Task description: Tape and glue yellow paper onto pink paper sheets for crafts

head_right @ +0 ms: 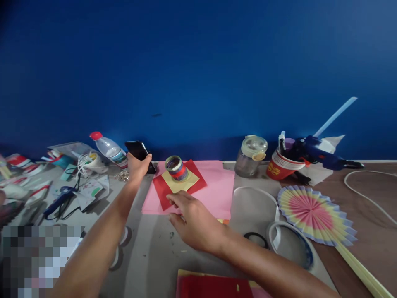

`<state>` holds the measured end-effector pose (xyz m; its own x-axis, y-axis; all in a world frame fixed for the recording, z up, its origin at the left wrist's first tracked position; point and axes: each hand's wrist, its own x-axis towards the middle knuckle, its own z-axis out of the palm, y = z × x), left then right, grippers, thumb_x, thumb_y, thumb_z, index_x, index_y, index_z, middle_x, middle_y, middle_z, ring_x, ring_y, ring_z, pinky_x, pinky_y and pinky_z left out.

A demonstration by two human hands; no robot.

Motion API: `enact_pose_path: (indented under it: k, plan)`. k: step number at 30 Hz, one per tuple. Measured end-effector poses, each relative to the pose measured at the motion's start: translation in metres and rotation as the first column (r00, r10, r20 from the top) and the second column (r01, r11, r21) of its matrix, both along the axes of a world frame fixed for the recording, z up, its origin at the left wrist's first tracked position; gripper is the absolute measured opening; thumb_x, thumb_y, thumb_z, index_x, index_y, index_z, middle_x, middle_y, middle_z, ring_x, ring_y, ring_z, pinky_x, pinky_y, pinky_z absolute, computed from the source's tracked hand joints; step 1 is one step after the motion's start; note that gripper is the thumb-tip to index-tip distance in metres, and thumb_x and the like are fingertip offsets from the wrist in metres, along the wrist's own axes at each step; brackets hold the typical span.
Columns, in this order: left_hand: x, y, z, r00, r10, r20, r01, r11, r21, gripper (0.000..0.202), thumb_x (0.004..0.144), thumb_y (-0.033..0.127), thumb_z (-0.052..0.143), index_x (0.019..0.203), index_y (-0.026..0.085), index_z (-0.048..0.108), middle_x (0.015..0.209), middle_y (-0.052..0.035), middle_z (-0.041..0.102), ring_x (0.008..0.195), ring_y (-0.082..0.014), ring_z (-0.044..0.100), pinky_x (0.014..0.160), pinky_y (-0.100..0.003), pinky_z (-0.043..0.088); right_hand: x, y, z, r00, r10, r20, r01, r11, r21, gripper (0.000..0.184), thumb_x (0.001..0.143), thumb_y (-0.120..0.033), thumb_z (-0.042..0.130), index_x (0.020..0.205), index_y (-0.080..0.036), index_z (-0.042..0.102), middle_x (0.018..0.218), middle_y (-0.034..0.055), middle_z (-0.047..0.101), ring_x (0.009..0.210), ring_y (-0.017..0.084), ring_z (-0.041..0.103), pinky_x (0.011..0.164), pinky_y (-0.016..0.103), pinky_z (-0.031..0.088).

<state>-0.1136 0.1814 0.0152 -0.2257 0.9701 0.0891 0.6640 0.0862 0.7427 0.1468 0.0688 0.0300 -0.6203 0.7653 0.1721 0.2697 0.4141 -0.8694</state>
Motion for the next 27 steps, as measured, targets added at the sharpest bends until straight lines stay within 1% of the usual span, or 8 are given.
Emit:
enact_pose_path:
  k: [4,9,11,14,17,21,24,27]
  plan:
    - [0.005,-0.037,0.034,0.952,0.296,0.076,-0.305,0.938,0.165,0.048,0.074,0.049,0.066,0.109,0.019,0.049,0.108,-0.0066,0.062,0.111,-0.0254,0.055,0.09,-0.036,0.045,0.005,-0.006,0.009,0.999,-0.028,-0.044,0.027,0.999,-0.029,0.039,0.086,-0.019,0.053,0.125,-0.017,0.052,0.117,0.0129,0.06,0.106,0.023,0.058,0.09,0.039,0.048]
    - [0.043,-0.122,0.057,0.903,0.213,0.373,-0.274,0.955,0.117,0.049,0.077,0.066,0.054,0.093,0.019,0.053,0.074,0.0009,0.06,0.066,-0.0152,0.062,0.062,-0.029,0.052,-0.006,-0.029,0.018,0.988,-0.005,-0.151,-0.019,0.988,-0.153,0.062,0.081,-0.037,0.065,0.134,-0.012,0.044,0.125,0.0177,0.055,0.113,0.027,0.055,0.095,0.043,0.046]
    - [0.07,-0.158,0.053,0.742,0.138,0.656,-0.241,0.968,0.068,0.056,0.065,0.064,0.071,0.095,0.02,0.054,0.069,0.0035,0.059,0.058,-0.0128,0.06,0.056,-0.025,0.05,-0.011,-0.045,0.016,0.975,0.034,-0.219,-0.09,0.964,-0.25,0.069,0.078,-0.038,0.068,0.136,-0.012,0.042,0.118,0.0158,0.06,0.101,0.025,0.06,0.086,0.04,0.05]
    - [0.108,-0.201,0.042,0.594,-0.005,0.804,-0.183,0.973,0.141,0.062,0.059,0.056,0.081,0.105,0.02,0.058,0.076,0.001,0.065,0.073,-0.0175,0.066,0.066,-0.026,0.052,-0.005,-0.067,0.007,0.959,0.032,-0.281,-0.117,0.95,-0.291,0.044,0.084,-0.03,0.059,0.125,-0.016,0.054,0.101,0.0074,0.065,0.086,0.019,0.06,0.075,0.032,0.049]
    - [0.128,-0.226,0.027,0.318,-0.069,0.945,-0.017,0.997,0.079,0.064,0.071,0.065,0.067,0.116,0.02,0.06,0.104,-0.0089,0.07,0.102,-0.0284,0.064,0.087,-0.04,0.051,0.019,-0.08,-0.008,0.954,-0.03,-0.3,-0.059,0.957,-0.283,0.023,0.088,-0.026,0.048,0.099,-0.016,0.066,0.086,0.0034,0.064,0.079,0.017,0.056,0.072,0.03,0.044]
    - [0.141,-0.235,0.004,-0.028,-0.047,0.998,0.152,0.987,0.051,0.066,0.081,0.071,0.049,0.127,0.025,0.057,0.122,-0.0102,0.066,0.117,-0.0331,0.057,0.101,-0.051,0.041,0.049,-0.089,-0.024,0.931,-0.052,-0.361,-0.108,0.906,-0.409,0.029,0.089,-0.036,0.047,0.094,-0.016,0.067,0.082,0.0031,0.064,0.074,0.017,0.053,0.071,0.032,0.042]
    - [0.153,-0.229,-0.01,-0.158,0.022,0.987,0.277,0.961,0.023,0.071,0.088,0.069,0.035,0.133,0.018,0.054,0.124,-0.0153,0.064,0.118,-0.0358,0.057,0.103,-0.054,0.038,0.057,-0.094,-0.028,0.897,-0.124,-0.425,-0.11,0.867,-0.486,0.027,0.086,-0.034,0.05,0.098,-0.016,0.067,0.089,0.0041,0.066,0.082,0.019,0.056,0.08,0.034,0.042]
    - [0.164,-0.22,-0.019,-0.2,0.094,0.975,0.347,0.938,-0.019,0.073,0.091,0.066,0.028,0.134,0.013,0.053,0.122,-0.0175,0.065,0.116,-0.0365,0.058,0.103,-0.054,0.038,0.059,-0.098,-0.031,0.874,-0.208,-0.44,-0.099,0.809,-0.579,0.03,0.074,-0.023,0.055,0.102,-0.017,0.067,0.094,0.0034,0.069,0.084,0.02,0.058,0.082,0.035,0.042]
